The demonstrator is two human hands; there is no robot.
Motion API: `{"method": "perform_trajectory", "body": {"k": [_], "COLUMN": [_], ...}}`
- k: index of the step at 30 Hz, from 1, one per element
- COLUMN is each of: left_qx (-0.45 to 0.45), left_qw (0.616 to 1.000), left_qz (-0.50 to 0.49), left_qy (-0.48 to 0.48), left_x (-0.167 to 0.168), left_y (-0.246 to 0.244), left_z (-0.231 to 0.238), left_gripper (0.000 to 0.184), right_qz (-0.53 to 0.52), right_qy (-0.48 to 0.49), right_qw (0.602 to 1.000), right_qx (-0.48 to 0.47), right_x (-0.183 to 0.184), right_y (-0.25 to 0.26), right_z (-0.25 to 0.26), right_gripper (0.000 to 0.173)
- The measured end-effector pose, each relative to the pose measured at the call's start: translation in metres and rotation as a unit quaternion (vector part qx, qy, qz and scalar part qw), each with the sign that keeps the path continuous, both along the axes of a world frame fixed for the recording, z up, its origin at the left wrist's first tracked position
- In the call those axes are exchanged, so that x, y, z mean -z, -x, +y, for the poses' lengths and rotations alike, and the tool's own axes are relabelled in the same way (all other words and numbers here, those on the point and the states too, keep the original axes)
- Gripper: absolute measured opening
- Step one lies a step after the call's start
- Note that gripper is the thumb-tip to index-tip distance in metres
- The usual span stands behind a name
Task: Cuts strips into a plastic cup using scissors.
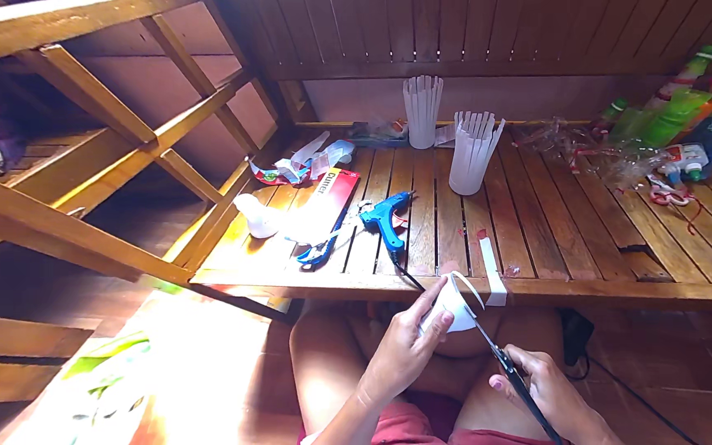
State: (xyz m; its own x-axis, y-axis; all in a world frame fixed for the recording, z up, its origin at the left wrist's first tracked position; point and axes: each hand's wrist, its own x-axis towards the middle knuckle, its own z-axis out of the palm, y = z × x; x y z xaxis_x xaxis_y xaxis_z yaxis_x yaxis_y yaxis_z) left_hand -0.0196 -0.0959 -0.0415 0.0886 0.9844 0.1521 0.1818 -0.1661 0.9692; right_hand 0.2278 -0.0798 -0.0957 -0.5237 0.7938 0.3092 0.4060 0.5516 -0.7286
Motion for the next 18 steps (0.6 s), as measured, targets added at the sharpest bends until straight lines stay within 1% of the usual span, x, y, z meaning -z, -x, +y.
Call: {"method": "perform_trajectory", "body": {"k": [1, 5, 7, 12, 18], "left_qx": [-0.002, -0.024, -0.04, -0.059, -0.07], "left_qw": [1.0, 0.985, 0.976, 0.968, 0.963], "left_qz": [0.018, 0.141, 0.176, 0.202, 0.214], "left_qy": [-0.007, -0.097, -0.121, -0.134, -0.151], "left_x": [0.002, 0.012, 0.015, 0.015, 0.016], "left_y": [0.0, -0.001, -0.003, -0.003, -0.004], "left_z": [0.0, 0.001, 0.0, 0.0, 0.0], "left_gripper": [0.053, 0.056, 0.057, 0.057, 0.058], "right_qz": [-0.008, -0.063, -0.079, -0.07, -0.062], "right_qy": [0.005, 0.055, 0.069, 0.053, 0.042], "right_qw": [1.0, 0.996, 0.994, 0.996, 0.997], "right_qx": [-0.002, -0.009, -0.005, 0.004, 0.003], "right_x": [0.0, -0.009, -0.012, -0.012, -0.011], "right_y": [-0.001, -0.003, -0.002, -0.001, -0.002], "right_z": [0.001, 0.001, 0.001, 0.002, 0.002], "right_gripper": [0.06, 0.066, 0.068, 0.069, 0.065]}}
